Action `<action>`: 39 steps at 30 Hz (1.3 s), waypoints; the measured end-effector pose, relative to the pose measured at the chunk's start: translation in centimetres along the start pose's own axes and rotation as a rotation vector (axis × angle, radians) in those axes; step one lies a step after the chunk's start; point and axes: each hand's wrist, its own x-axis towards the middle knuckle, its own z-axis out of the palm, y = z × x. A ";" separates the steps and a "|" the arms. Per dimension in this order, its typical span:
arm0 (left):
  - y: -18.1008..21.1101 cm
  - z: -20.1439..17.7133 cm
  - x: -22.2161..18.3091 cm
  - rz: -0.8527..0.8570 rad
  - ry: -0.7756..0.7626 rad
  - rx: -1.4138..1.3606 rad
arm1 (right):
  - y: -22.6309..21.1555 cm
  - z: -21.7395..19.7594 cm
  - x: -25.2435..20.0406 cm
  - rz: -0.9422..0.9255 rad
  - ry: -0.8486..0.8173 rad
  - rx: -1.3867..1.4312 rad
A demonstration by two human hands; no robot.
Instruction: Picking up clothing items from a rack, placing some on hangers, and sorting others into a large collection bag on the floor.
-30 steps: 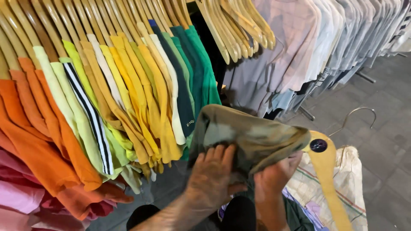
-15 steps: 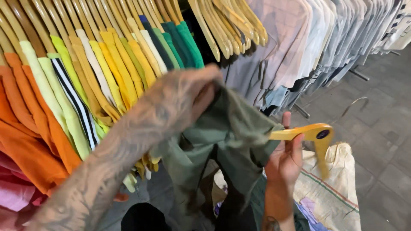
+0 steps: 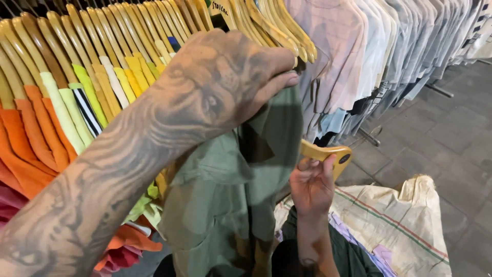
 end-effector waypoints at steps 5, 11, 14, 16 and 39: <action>-1.5 0.1 1.6 -0.535 -0.015 -1.808 | 5.0 2.1 -1.3 0.040 -0.037 -0.198; -4.0 1.3 -1.4 -0.487 0.121 -2.194 | 4.3 2.7 0.2 -0.059 -0.082 -0.329; -4.6 0.3 -1.5 -0.498 -0.227 -2.117 | 6.2 3.9 0.0 -0.056 -0.050 -0.253; -4.8 0.4 -2.7 -0.496 -0.309 -2.176 | 4.5 3.7 0.7 -0.034 -0.027 -0.033; 6.8 -10.7 -4.7 -0.869 -0.185 -2.046 | 7.6 7.7 -1.7 -0.239 -0.380 -1.171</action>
